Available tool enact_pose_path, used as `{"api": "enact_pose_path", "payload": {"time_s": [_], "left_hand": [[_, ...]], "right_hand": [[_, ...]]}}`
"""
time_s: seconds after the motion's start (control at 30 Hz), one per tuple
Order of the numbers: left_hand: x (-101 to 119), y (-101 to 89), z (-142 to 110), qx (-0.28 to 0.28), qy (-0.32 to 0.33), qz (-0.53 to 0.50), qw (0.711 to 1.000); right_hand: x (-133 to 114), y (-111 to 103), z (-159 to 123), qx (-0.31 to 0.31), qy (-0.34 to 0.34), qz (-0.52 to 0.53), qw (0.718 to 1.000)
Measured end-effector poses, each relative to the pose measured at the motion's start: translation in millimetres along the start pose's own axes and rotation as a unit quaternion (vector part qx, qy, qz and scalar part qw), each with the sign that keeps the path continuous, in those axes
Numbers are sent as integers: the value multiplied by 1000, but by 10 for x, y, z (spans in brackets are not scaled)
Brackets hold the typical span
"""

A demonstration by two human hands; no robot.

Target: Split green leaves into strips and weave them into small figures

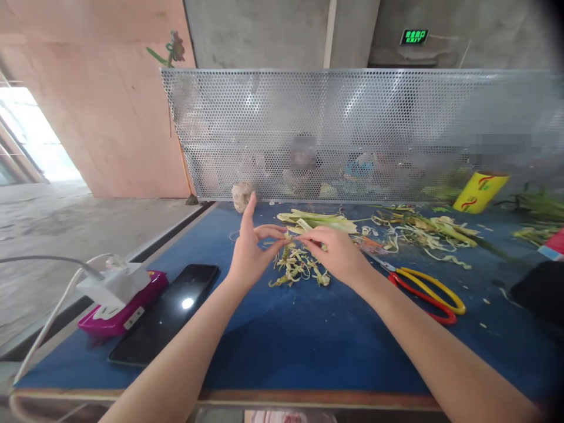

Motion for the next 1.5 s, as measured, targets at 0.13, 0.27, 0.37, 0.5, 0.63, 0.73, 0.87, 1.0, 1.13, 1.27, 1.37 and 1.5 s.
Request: {"api": "enact_pose_path", "payload": {"time_s": [0.13, 0.27, 0.37, 0.5, 0.63, 0.73, 0.87, 1.0, 1.13, 1.27, 1.37, 1.5], "left_hand": [[32, -7, 1, 17, 5, -26, 1000], [62, -29, 8, 36, 15, -11, 999], [77, -18, 4, 19, 20, 11, 1000], [60, -5, -12, 5, 11, 37, 999], [-7, 11, -13, 0, -8, 10, 1000], [-57, 24, -6, 0, -20, -20, 1000], [-69, 32, -4, -5, -21, -26, 999], [-38, 31, -16, -8, -12, 8, 1000], [-20, 31, -24, -6, -21, 6, 1000], [-44, 36, -15, -2, -42, -38, 998], [-100, 47, -7, -5, -73, -91, 993], [-168, 65, -7, -14, -119, -135, 984]], "right_hand": [[9, -3, -32, 5, -1, 29, 1000], [0, -8, -55, 4, 3, 38, 999], [-37, -18, -59, 12, -13, 34, 999], [-65, -13, -57, 19, -23, 33, 999], [-89, 1, -65, 31, -28, 31, 999], [-98, 13, -77, 40, -26, 29, 998], [-93, 20, -89, 36, -20, 36, 999], [-117, -2, -89, 29, -22, 14, 999], [-145, -11, -86, 21, -23, -14, 999], [-153, -7, -91, 23, -21, -27, 999], [-165, -4, -97, 26, -17, -36, 999], [-177, -4, -106, 34, -5, -16, 999]]}}
Point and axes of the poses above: each hand's wrist, its own z-axis towards the middle knuckle, its own y-axis out of the palm, x = y × z, the point moved 5 cm from there along z, towards the middle knuckle, and after that the axes turned 5 degrees about -z, right-handed, at the moved point
